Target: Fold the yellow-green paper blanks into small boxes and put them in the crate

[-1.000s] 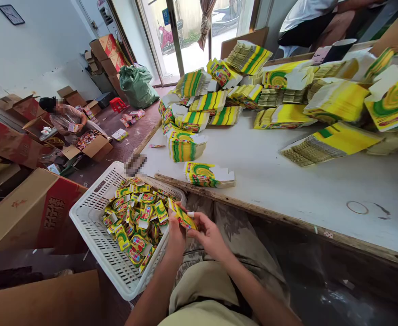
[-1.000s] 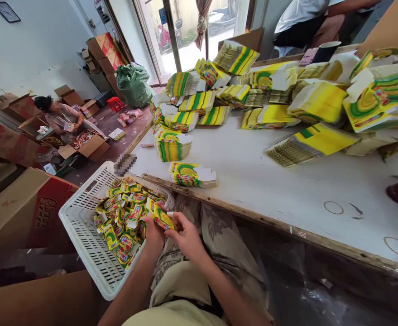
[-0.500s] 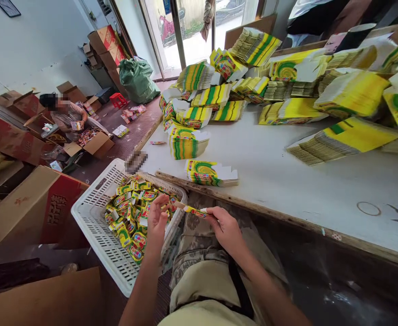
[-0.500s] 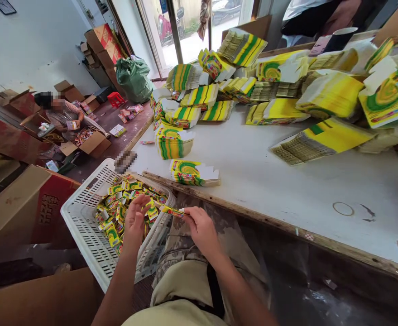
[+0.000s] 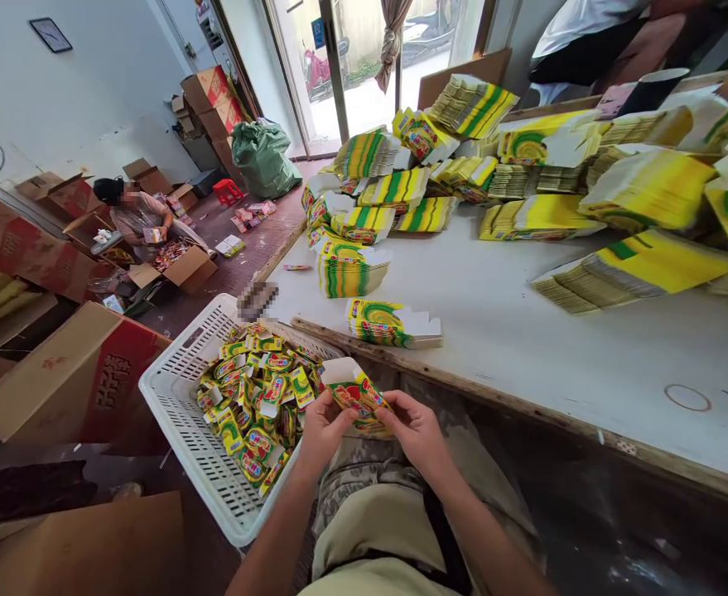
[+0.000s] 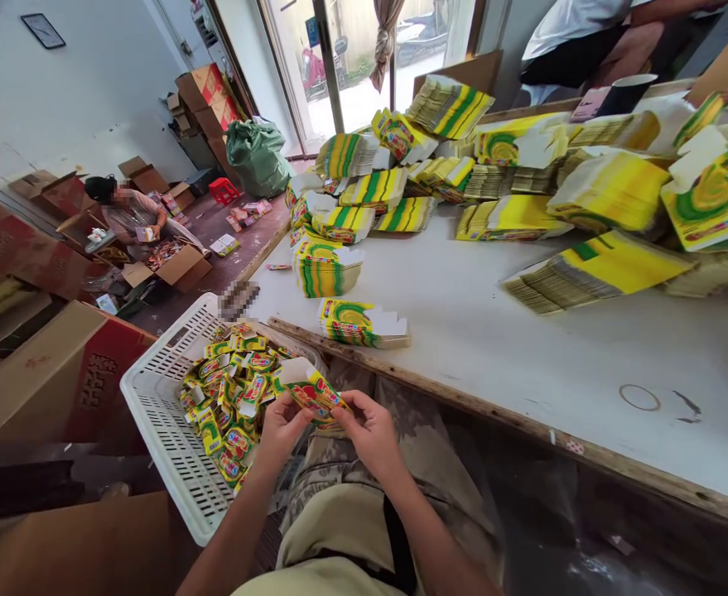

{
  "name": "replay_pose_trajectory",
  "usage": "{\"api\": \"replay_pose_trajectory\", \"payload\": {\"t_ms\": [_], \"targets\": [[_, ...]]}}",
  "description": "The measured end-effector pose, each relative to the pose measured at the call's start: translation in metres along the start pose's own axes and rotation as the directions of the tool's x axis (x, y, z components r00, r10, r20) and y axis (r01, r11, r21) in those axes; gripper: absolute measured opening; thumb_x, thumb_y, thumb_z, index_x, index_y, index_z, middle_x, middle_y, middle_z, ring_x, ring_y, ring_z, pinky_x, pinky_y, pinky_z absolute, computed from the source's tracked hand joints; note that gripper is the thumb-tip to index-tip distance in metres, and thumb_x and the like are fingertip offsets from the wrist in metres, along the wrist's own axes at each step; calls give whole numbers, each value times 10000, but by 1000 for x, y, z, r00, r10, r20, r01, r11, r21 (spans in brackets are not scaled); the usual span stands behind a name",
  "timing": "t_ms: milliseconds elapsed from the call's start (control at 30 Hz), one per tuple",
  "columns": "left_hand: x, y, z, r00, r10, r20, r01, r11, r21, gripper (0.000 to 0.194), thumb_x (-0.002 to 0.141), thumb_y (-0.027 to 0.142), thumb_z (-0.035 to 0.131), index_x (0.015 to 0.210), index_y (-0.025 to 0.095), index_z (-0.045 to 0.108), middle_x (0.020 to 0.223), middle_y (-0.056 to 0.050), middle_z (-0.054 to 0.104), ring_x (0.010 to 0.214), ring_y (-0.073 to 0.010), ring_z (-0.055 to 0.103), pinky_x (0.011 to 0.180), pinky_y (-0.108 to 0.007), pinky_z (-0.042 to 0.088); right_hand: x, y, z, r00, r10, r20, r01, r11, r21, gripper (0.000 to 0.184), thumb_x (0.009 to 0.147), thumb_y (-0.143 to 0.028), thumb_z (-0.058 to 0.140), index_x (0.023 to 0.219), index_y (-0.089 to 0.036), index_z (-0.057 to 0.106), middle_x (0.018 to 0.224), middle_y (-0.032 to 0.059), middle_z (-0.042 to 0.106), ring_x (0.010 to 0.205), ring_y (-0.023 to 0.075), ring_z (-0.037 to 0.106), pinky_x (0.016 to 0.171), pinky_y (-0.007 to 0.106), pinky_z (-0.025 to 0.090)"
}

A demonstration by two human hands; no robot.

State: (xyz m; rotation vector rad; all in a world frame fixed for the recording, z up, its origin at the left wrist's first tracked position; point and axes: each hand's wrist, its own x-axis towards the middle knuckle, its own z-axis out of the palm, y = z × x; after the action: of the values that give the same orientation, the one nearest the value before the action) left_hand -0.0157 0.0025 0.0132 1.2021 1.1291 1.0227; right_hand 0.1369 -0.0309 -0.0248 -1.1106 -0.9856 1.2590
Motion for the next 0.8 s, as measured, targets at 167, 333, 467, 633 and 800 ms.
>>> {"api": "replay_pose_trajectory", "payload": {"t_ms": [167,333,467,633,800], "targets": [[3,-6,-10,999,19,-41,-17,998,54,343,752,487,722,760,144,737,743,-51,722,697,-183,631,719,-303,507,2,5,0,997,-76,-18,73,990,-124,363,836,-541,631,813,-185,702,754,48,682,684,194,619,613,280,498],[8,17,-44,976,124,181,-135,990,51,890,612,733,710,1321,213,572,1281,-152,629,1180,-318,584,982,-413,461,3,7,-19,923,-382,37,351,802,-483,206,906,-390,581,882,-243,724,830,58,701,786,225,633,720,338,507],[2,32,-47,921,51,387,-221,885,410,1105,499,660,824,1432,203,447,1436,-192,496,1316,-381,468,1112,-491,336,-3,4,-25,805,-503,316,575,527,-626,190,921,-199,546,930,-294,710,865,26,717,855,219,628,894,402,463],[-9,10,-18,901,-99,423,-215,743,634,782,605,379,833,1305,193,538,1196,-122,652,1060,-316,628,931,-428,496,-13,6,-18,773,-600,205,580,538,-612,328,873,-257,630,1199,-282,600,1285,90,613,1244,289,519,1124,534,304],[-20,1,-4,929,-13,369,-248,717,651,819,666,293,762,1393,202,398,1260,-120,606,1110,-292,606,959,-407,488,-13,30,-14,974,-198,-114,162,949,-269,579,901,-526,552,1384,-212,492,1364,150,576,1240,294,564,999,453,495]]}}
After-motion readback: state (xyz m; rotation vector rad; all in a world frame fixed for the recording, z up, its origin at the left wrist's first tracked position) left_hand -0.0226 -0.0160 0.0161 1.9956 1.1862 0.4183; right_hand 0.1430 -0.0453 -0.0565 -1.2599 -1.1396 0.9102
